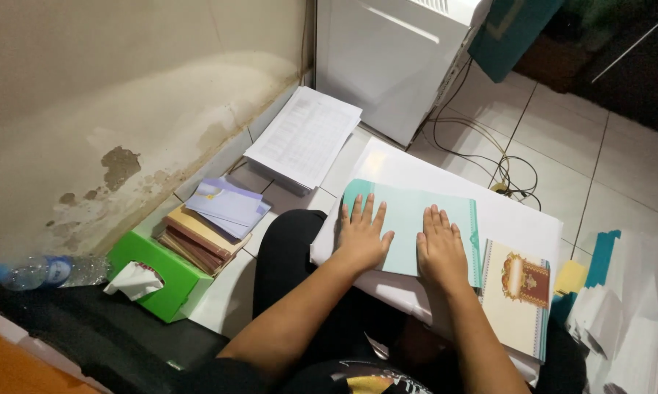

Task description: Folding paper covers and inserting pages to assemble booklets on the floor.

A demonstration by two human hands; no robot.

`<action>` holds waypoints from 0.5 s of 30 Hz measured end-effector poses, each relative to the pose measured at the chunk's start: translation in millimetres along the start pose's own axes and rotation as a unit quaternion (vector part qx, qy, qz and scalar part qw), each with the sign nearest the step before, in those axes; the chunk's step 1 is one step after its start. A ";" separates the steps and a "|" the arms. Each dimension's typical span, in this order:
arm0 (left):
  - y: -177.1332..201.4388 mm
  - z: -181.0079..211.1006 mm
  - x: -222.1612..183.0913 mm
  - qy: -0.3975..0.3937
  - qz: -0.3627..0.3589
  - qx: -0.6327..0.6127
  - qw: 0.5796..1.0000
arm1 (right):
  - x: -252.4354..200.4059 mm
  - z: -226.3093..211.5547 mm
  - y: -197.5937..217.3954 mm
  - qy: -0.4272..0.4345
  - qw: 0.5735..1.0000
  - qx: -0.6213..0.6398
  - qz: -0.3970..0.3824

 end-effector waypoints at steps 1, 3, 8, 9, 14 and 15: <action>-1.4 -4.5 7.8 0.018 -0.008 0.007 1.000 | -2.8 -0.6 -0.8 0.000 1.000 0.007 -0.001; 1.8 -7.4 32.3 0.036 -0.003 0.015 0.999 | 5.5 -0.1 2.7 0.007 1.000 0.010 0.007; 0.5 -2.2 48.5 0.086 0.003 0.060 0.994 | 8.1 5.5 -6.4 -0.009 1.000 0.013 -0.007; 5.2 -2.4 45.2 0.086 0.003 0.057 0.995 | 10.2 2.1 -4.4 -0.008 1.000 0.011 -0.008; 12.1 0.3 36.9 0.071 -0.005 0.041 0.997 | 23.6 -11.5 1.6 -0.014 0.999 0.024 -0.025; 11.3 1.1 37.5 0.073 -0.005 0.040 0.997 | 28.9 -12.4 3.4 -0.012 0.999 0.024 -0.026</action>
Point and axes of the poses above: each hand's wrist, its own x-axis towards the middle knuckle, its own y-axis out of the back of the hand, z = x × y, the point moved 10 cm from there along x, towards the middle knuckle, and after that the axes turned 7 degrees about y, right-handed, at the moved point
